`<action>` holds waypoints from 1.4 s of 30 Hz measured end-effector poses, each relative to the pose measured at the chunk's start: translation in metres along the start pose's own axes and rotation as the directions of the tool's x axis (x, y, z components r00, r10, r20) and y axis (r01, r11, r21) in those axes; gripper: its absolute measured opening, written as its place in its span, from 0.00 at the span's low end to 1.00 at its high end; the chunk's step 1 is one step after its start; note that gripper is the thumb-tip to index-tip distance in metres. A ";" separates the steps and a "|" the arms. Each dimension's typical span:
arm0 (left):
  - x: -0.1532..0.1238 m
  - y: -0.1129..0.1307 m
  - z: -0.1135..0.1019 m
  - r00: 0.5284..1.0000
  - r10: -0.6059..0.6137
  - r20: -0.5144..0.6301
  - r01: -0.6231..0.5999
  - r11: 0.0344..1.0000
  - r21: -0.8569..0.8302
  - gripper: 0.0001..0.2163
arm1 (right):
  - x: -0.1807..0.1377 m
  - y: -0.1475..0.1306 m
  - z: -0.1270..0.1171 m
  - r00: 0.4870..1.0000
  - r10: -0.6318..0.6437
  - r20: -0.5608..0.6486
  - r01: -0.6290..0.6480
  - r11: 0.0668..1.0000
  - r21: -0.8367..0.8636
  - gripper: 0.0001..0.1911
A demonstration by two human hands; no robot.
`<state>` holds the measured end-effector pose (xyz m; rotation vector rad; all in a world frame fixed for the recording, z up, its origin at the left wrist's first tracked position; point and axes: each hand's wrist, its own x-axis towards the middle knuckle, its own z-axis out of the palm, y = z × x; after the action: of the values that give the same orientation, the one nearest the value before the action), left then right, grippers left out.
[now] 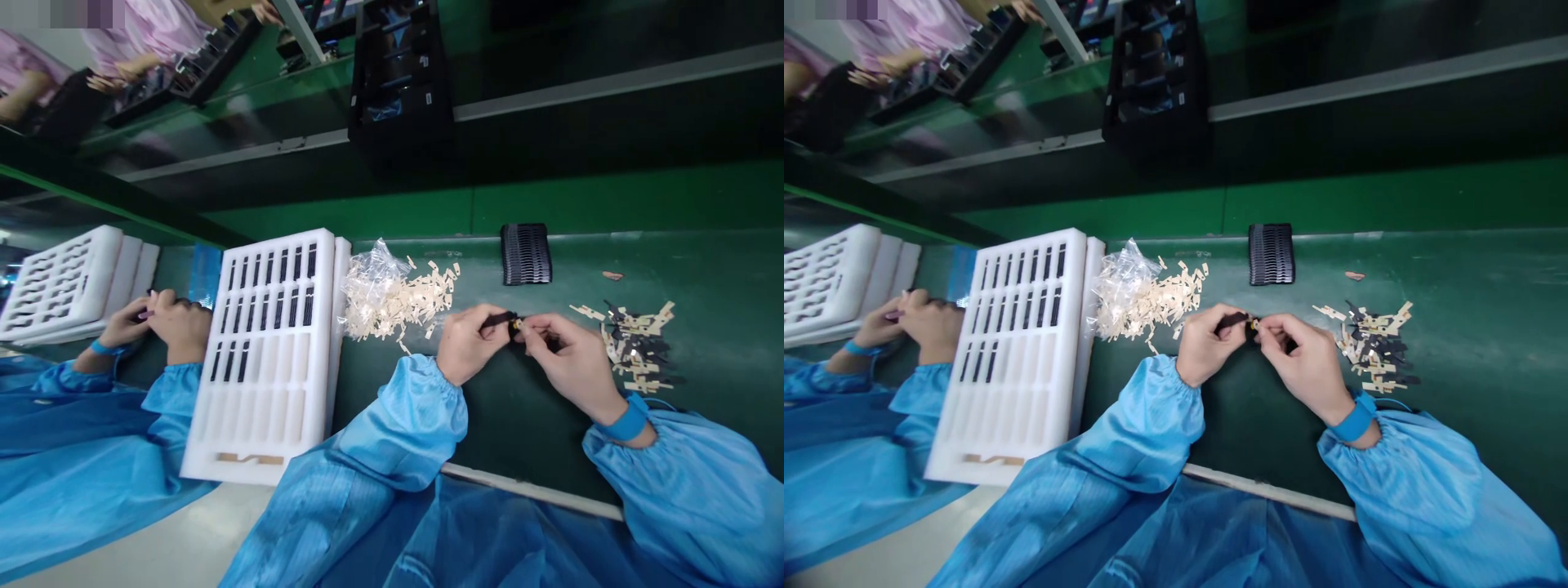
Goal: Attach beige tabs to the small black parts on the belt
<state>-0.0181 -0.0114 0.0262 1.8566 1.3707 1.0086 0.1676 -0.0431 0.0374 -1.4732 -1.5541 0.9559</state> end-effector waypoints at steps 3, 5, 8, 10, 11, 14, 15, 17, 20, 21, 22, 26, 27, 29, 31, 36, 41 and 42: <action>0.014 -0.009 -0.024 0.974 -0.095 -0.204 0.123 0.983 0.133 0.06 | 0.002 0.002 -0.001 0.997 0.071 -0.015 -0.070 0.995 0.066 0.06; 0.023 -0.016 -0.039 0.941 -0.093 -0.325 0.189 0.942 0.276 0.06 | 0.003 0.003 -0.001 0.996 0.090 -0.014 -0.089 0.992 0.090 0.07; 0.025 -0.019 -0.044 0.961 -0.076 -0.267 0.163 0.932 0.324 0.07 | 0.004 0.003 -0.001 0.996 0.088 0.005 -0.088 0.993 0.082 0.07; 0.020 -0.014 -0.036 0.988 -0.111 -0.109 0.127 0.979 0.157 0.06 | 0.004 0.003 -0.001 0.998 0.067 0.007 -0.067 0.997 0.038 0.05; 0.017 -0.009 -0.030 0.992 -0.129 -0.001 0.129 0.991 0.031 0.08 | 0.003 0.002 -0.001 0.999 0.046 0.002 -0.046 0.999 0.004 0.04; 0.010 0.005 -0.016 0.955 -0.119 0.272 0.195 0.943 -0.271 0.14 | 0.003 0.000 -0.004 0.998 -0.051 -0.024 0.048 0.993 -0.108 0.04; 0.008 0.009 -0.013 0.942 -0.115 0.315 0.218 0.924 -0.316 0.15 | 0.003 0.000 -0.004 0.996 -0.083 -0.029 0.079 0.987 -0.137 0.04; 0.008 0.012 -0.012 0.929 -0.134 0.345 0.258 0.903 -0.343 0.15 | 0.003 -0.001 -0.005 0.990 -0.135 -0.029 0.128 0.977 -0.173 0.05; 0.008 0.010 -0.012 0.910 -0.191 0.367 0.308 0.904 -0.295 0.13 | 0.003 -0.001 -0.003 0.986 -0.163 -0.016 0.157 0.969 -0.192 0.05; 0.008 0.009 -0.013 0.907 -0.208 0.367 0.319 0.908 -0.272 0.13 | 0.003 -0.002 -0.002 0.986 -0.166 -0.016 0.159 0.967 -0.197 0.05; 0.008 0.008 -0.012 0.906 -0.222 0.361 0.325 0.911 -0.254 0.14 | 0.003 -0.002 -0.002 0.985 -0.173 -0.028 0.163 0.964 -0.208 0.05; 0.005 0.007 -0.010 0.924 -0.246 0.292 0.318 0.919 -0.232 0.12 | 0.002 -0.006 0.000 0.968 -0.227 -0.109 0.190 0.943 -0.272 0.01; 0.004 0.008 -0.010 0.930 -0.246 0.274 0.309 0.926 -0.217 0.12 | 0.002 -0.007 0.000 0.968 -0.228 -0.103 0.194 0.944 -0.268 0.02; 0.002 0.009 -0.009 0.939 -0.234 0.251 0.280 0.946 -0.166 0.11 | 0.001 -0.008 0.000 0.975 -0.215 -0.059 0.196 0.952 -0.237 0.04; 0.001 0.011 -0.009 0.947 -0.211 0.243 0.244 0.963 -0.113 0.09 | 0.001 -0.007 0.001 0.976 -0.215 -0.030 0.204 0.955 -0.215 0.04; 0.000 0.012 -0.008 0.945 -0.202 0.257 0.230 0.970 -0.083 0.09 | 0.000 -0.002 0.003 0.973 -0.229 -0.015 0.220 0.951 -0.215 0.05; 0.001 0.013 -0.007 0.940 -0.212 0.268 0.258 0.955 -0.150 0.07 | 0.001 0.003 0.002 0.977 -0.212 -0.028 0.199 0.951 -0.238 0.07; 0.002 0.013 -0.008 0.940 -0.219 0.261 0.271 0.945 -0.183 0.08 | 0.001 0.006 0.001 0.980 -0.192 -0.056 0.174 0.955 -0.241 0.07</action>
<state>-0.0181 -0.0125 0.0417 1.5435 1.2581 0.7479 0.1686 -0.0413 0.0317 -1.4755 -1.7577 0.6153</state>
